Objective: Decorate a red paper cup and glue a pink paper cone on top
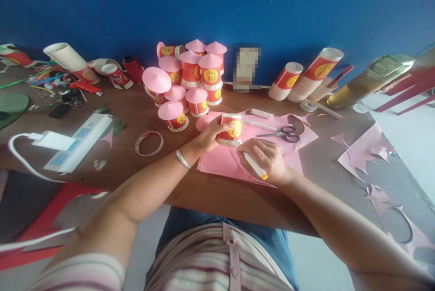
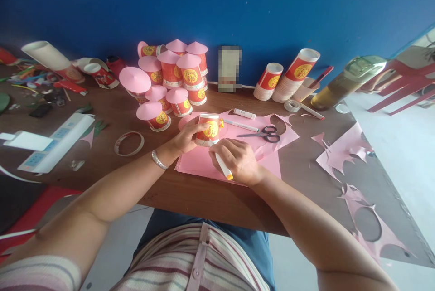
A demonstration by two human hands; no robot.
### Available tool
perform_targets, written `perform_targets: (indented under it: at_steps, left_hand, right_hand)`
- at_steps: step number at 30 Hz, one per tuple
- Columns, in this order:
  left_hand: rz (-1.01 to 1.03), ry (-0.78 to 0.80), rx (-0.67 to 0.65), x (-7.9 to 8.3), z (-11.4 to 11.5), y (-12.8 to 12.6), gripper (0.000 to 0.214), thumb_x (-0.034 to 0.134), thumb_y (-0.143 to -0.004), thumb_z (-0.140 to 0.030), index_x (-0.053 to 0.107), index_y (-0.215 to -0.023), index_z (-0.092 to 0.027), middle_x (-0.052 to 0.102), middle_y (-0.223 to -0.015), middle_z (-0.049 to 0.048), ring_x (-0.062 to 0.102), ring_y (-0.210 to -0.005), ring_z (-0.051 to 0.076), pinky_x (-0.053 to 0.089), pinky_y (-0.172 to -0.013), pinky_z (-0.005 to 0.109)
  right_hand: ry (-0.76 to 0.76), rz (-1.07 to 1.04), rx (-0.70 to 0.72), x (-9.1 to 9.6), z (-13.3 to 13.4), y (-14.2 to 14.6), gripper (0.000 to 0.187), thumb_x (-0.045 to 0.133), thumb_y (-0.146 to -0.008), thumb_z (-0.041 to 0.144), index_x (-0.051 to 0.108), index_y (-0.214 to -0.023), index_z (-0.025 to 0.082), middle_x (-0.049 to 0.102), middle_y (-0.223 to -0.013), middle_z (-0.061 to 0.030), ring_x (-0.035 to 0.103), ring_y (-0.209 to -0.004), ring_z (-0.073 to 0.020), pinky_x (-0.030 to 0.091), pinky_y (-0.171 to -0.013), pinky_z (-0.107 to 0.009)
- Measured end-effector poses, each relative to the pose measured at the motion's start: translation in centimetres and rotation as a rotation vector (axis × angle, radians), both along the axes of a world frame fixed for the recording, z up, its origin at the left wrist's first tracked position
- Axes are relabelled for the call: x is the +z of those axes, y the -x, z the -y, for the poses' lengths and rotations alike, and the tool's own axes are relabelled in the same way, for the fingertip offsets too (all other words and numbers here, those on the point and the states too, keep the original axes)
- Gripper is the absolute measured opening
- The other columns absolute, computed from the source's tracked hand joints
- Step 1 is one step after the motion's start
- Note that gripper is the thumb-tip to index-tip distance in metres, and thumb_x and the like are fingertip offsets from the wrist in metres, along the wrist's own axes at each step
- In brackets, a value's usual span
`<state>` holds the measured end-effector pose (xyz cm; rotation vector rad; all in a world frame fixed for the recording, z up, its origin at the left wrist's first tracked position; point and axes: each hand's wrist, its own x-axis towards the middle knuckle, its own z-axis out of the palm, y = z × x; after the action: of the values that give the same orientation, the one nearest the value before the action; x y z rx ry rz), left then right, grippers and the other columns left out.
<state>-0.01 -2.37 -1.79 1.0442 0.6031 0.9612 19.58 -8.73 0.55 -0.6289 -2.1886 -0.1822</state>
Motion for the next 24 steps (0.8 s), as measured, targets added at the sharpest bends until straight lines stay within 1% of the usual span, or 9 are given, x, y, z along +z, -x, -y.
perform_targets:
  at_steps: [8, 11, 16, 24]
  left_hand:
    - [0.001, 0.015, 0.013, 0.36, 0.08, -0.08, 0.031, 0.076, -0.081, -0.038, 0.069, -0.101, -0.015, 0.07, -0.093, 0.0061, 0.065, -0.088, 0.02, 0.052, -0.077, 0.032]
    - [0.0, 0.025, 0.006, 0.28, 0.08, 0.01, 0.033, 0.077, -0.082, -0.039, 0.068, -0.104, -0.015, 0.07, -0.095, 0.0062, 0.065, -0.089, 0.02, 0.052, -0.077, 0.032]
    - [-0.002, 0.027, 0.01, 0.29, 0.1, 0.03, 0.036, 0.078, -0.082, -0.039, 0.068, -0.106, -0.016, 0.071, -0.1, 0.0066, 0.067, -0.094, 0.022, 0.053, -0.081, 0.034]
    - [0.002, 0.011, 0.021, 0.64, 0.18, -0.21, 0.028, 0.077, -0.081, -0.039, 0.067, -0.096, -0.017, 0.071, -0.095, 0.0066, 0.067, -0.093, 0.022, 0.052, -0.082, 0.035]
  right_hand:
    - [0.013, -0.001, -0.035, -0.14, 0.01, -0.14, 0.016, 0.06, -0.089, 0.006, 0.057, -0.095, 0.021, 0.063, -0.073, 0.0016, 0.057, -0.06, -0.0124, 0.045, -0.057, -0.025]
    - [0.009, 0.001, -0.042, -0.2, 0.03, -0.12, 0.016, 0.059, -0.089, 0.006, 0.056, -0.093, 0.021, 0.062, -0.071, 0.0021, 0.055, -0.058, -0.0119, 0.043, -0.056, -0.025]
    - [0.005, 0.006, -0.038, -0.13, 0.1, -0.02, 0.017, 0.059, -0.088, 0.005, 0.055, -0.091, 0.021, 0.061, -0.068, 0.0022, 0.054, -0.056, -0.0116, 0.042, -0.054, -0.025]
    - [0.013, 0.006, -0.038, 0.07, 0.41, 0.24, 0.018, 0.058, -0.086, 0.004, 0.055, -0.09, 0.022, 0.059, -0.067, 0.0038, 0.052, -0.055, -0.0116, 0.041, -0.053, -0.025]
